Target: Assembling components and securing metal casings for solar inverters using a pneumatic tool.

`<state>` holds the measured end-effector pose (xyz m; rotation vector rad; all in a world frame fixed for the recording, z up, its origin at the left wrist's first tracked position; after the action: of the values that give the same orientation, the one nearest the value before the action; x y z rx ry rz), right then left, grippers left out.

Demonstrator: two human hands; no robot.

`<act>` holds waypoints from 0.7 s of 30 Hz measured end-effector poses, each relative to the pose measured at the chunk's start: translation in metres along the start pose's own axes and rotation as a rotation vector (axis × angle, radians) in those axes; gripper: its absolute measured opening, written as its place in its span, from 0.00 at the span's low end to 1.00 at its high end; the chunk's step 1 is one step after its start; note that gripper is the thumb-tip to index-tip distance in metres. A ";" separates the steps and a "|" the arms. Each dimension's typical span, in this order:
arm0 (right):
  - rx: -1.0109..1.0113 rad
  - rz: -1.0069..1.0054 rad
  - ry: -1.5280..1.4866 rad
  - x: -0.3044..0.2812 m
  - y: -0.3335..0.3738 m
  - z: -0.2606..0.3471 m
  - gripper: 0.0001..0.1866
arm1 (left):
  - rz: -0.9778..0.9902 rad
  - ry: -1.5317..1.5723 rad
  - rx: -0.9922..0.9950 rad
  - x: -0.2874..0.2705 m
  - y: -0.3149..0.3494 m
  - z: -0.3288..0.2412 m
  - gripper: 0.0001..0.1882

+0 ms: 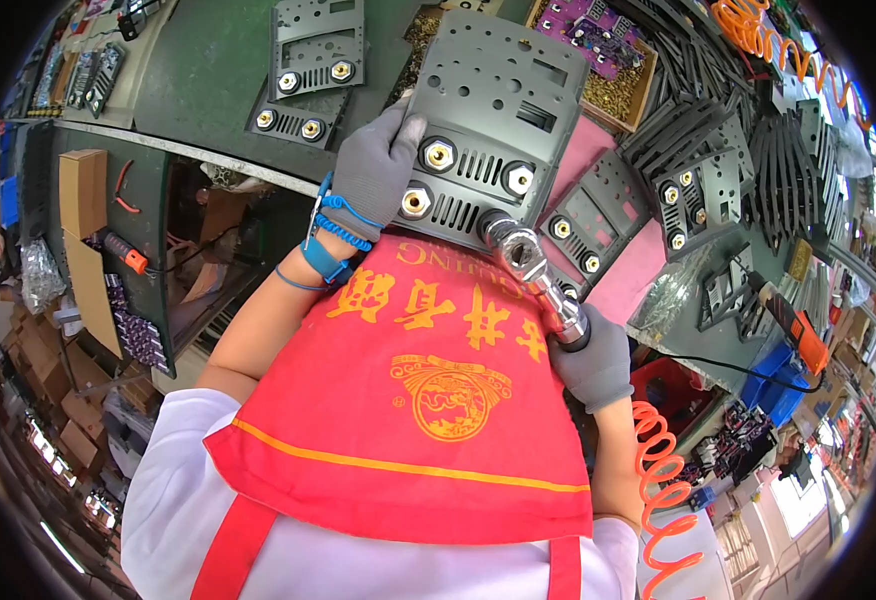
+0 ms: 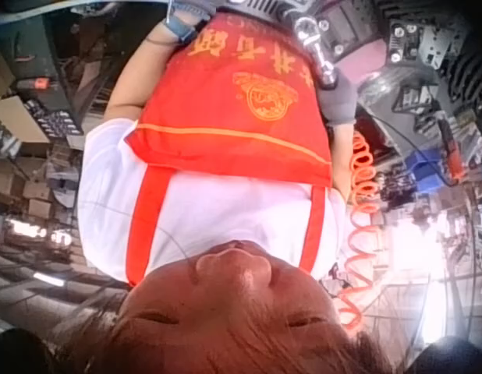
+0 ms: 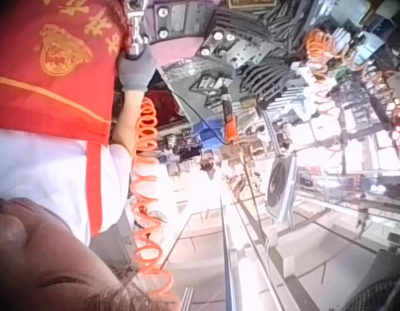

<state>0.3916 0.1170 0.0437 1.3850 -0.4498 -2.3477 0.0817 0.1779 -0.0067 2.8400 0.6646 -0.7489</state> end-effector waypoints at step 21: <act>-0.220 0.230 0.080 -0.002 -0.053 0.086 0.17 | 0.228 0.087 -0.062 0.001 -0.008 -0.005 0.24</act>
<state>0.3083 0.1714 0.0609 1.2485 -0.3002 -2.0799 0.0808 0.1868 -0.0027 2.8400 0.3585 -0.5611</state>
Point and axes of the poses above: each hand's wrist, its own y-axis away from the middle knuckle, its own x-axis out of the palm, z = x × y, the point moved 7 cm from there along -y, towards the middle knuckle, and after that the axes turned 7 degrees about -z, right-handed, at the moved point
